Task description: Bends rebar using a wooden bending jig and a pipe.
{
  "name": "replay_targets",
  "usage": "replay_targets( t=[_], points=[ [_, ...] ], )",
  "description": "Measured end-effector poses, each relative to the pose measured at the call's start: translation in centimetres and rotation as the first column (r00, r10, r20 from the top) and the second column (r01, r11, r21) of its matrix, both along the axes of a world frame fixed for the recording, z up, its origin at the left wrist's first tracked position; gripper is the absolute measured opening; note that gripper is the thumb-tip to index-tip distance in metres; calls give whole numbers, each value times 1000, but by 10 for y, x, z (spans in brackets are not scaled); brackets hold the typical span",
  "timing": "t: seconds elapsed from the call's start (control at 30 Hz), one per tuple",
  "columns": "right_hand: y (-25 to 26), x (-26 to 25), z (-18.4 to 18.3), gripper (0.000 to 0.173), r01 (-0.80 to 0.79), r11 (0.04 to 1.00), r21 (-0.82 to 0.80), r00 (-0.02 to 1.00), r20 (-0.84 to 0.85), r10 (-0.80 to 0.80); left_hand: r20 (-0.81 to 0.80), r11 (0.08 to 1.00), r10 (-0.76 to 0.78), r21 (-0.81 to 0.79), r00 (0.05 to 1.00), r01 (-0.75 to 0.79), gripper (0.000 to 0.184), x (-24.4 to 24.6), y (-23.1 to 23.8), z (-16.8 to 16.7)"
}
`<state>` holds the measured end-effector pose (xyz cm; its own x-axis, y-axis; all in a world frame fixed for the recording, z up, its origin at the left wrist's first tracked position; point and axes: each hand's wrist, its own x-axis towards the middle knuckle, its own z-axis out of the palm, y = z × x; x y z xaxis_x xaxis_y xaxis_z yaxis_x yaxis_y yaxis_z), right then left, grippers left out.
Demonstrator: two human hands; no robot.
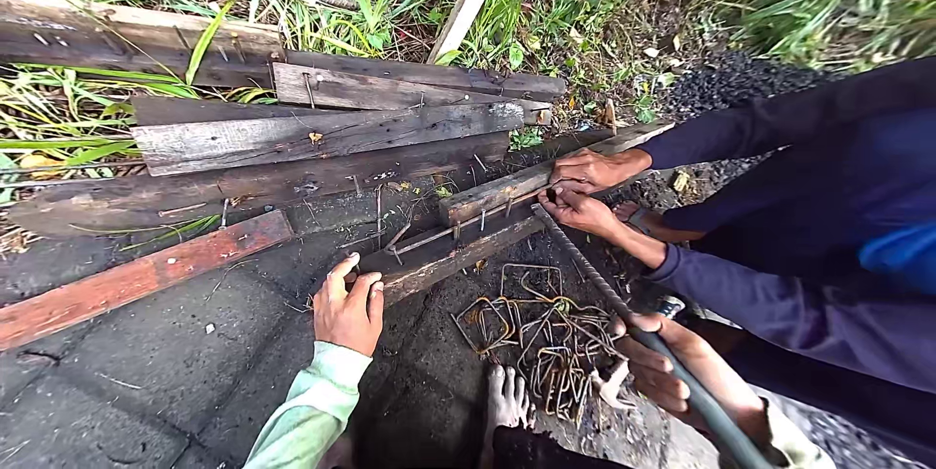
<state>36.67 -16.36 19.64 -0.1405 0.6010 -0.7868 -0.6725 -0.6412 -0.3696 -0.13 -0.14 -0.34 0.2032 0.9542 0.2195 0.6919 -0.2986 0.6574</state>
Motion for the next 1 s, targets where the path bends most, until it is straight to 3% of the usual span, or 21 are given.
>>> replay_targets(
  t=[0.1, 0.2, 0.3, 0.37, 0.47, 0.53, 0.57, 0.6, 0.63, 0.7, 0.87, 1.0],
  points=[
    [17, -1, 1, 31, 126, 989, 79, 956, -274, -100, 1, 1000, -2, 2, 1000, 2, 30, 0, 0, -1],
    [35, -11, -1, 31, 327, 943, 64, 832, -492, -255, 10, 1000, -3, -4, 1000, 3, 29, 0, 0, 0],
    [49, -30, 1, 32, 491, 859, 146, 712, -635, -299, 30, 999, -19, -34, 999, 20, 24, -2, 2, 7],
    [55, -37, 6, 31, 523, 831, 189, 709, -638, -300, 19, 999, -10, -52, 1000, 11, 22, 0, 1, 15],
    [61, -33, 16, 32, 293, 934, 205, 893, -407, -192, 14, 999, 26, -46, 1000, -25, 25, 5, -1, 25],
    [56, -27, 24, 35, 35, 990, 134, 999, -32, -31, 15, 999, 32, -45, 999, -32, 26, 7, -2, 28],
    [52, -25, 29, 35, -81, 996, 46, 979, 190, 71, 15, 999, 28, -47, 999, -27, 26, 7, -2, 29],
    [48, -26, 36, 33, -161, 984, -72, 892, 416, 176, 17, 999, 21, -49, 1000, -20, 26, 7, -3, 30],
    [46, -29, 42, 31, -199, 961, -191, 736, 618, 275, 21, 999, 13, -47, 1000, -12, 27, 6, -3, 30],
    [38, -28, 45, 24, -237, 912, -334, 432, 805, 407, 36, 999, 3, -39, 999, -2, 26, 7, -4, 30],
    [15, 1, -9, 26, -303, 820, -486, 42, 852, 521, 84, 999, -42, -26, 996, 44, 26, 19, -8, 30],
    [-7, 19, -77, 30, -272, 789, -551, -139, 834, 534, 84, 997, -75, -26, 994, 77, 27, 19, -13, 29]
  ],
)
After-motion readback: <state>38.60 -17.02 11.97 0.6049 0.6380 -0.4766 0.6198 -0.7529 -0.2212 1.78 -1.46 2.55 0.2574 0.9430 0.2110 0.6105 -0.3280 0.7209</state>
